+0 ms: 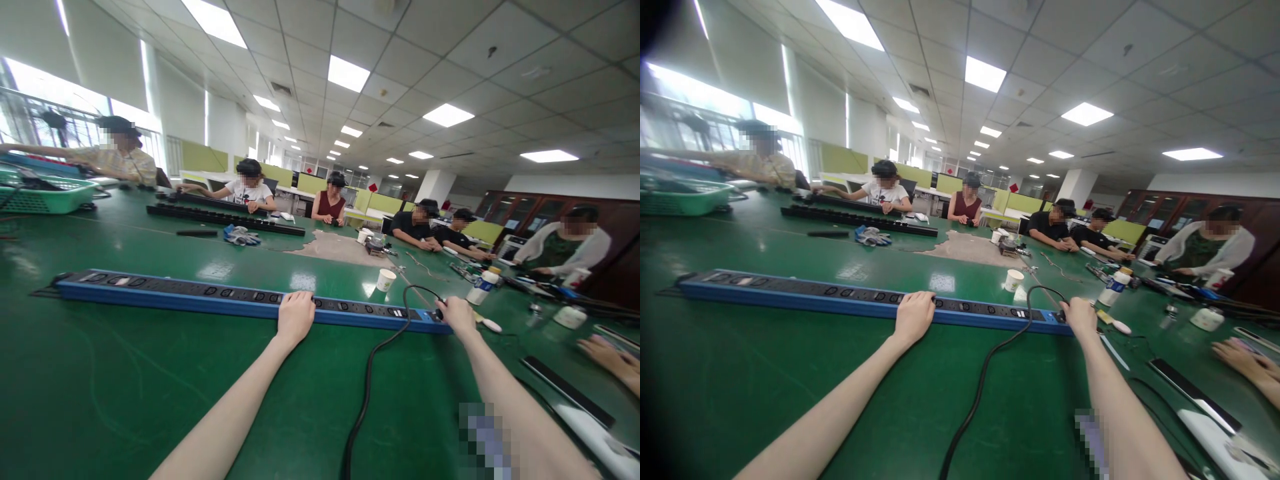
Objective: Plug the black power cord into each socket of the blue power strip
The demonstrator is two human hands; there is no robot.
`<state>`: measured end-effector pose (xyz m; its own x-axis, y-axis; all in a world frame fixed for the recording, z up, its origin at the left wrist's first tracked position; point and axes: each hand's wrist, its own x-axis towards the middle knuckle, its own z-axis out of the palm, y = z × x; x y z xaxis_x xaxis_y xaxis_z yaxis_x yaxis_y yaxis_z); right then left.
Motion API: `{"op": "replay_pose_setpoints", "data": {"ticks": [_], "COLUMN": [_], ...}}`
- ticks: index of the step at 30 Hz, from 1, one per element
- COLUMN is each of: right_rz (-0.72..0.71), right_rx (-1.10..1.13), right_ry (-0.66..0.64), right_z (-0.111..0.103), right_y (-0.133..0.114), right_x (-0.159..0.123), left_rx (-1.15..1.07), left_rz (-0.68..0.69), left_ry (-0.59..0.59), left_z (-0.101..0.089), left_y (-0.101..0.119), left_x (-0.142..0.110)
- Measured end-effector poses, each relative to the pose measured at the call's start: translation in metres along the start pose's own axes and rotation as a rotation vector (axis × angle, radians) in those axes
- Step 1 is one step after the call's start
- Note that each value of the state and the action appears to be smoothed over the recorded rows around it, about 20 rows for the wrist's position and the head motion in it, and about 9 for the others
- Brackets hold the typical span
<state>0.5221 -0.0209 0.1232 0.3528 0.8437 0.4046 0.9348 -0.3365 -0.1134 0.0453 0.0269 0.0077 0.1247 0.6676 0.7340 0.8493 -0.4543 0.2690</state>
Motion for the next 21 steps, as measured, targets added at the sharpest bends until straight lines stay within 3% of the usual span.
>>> {"op": "replay_pose_setpoints", "data": {"ticks": [6,12,21], "right_rz": [0.119,0.109,0.068], "right_rx": [-0.179,-0.231,-0.204], "right_ry": [0.011,-0.059,-0.009], "right_z": [0.012,0.024,0.013], "right_y": [-0.007,0.0,-0.014], "right_x": [0.015,0.031,0.022], "left_rx": [0.003,-0.003,-0.003], "left_rz": [0.006,0.003,0.0], "left_ry": [-0.006,-0.007,-0.016], "left_z": [0.001,0.001,0.001], "left_y": [-0.001,-0.001,-0.001], "left_x": [-0.001,0.0,0.0]}}
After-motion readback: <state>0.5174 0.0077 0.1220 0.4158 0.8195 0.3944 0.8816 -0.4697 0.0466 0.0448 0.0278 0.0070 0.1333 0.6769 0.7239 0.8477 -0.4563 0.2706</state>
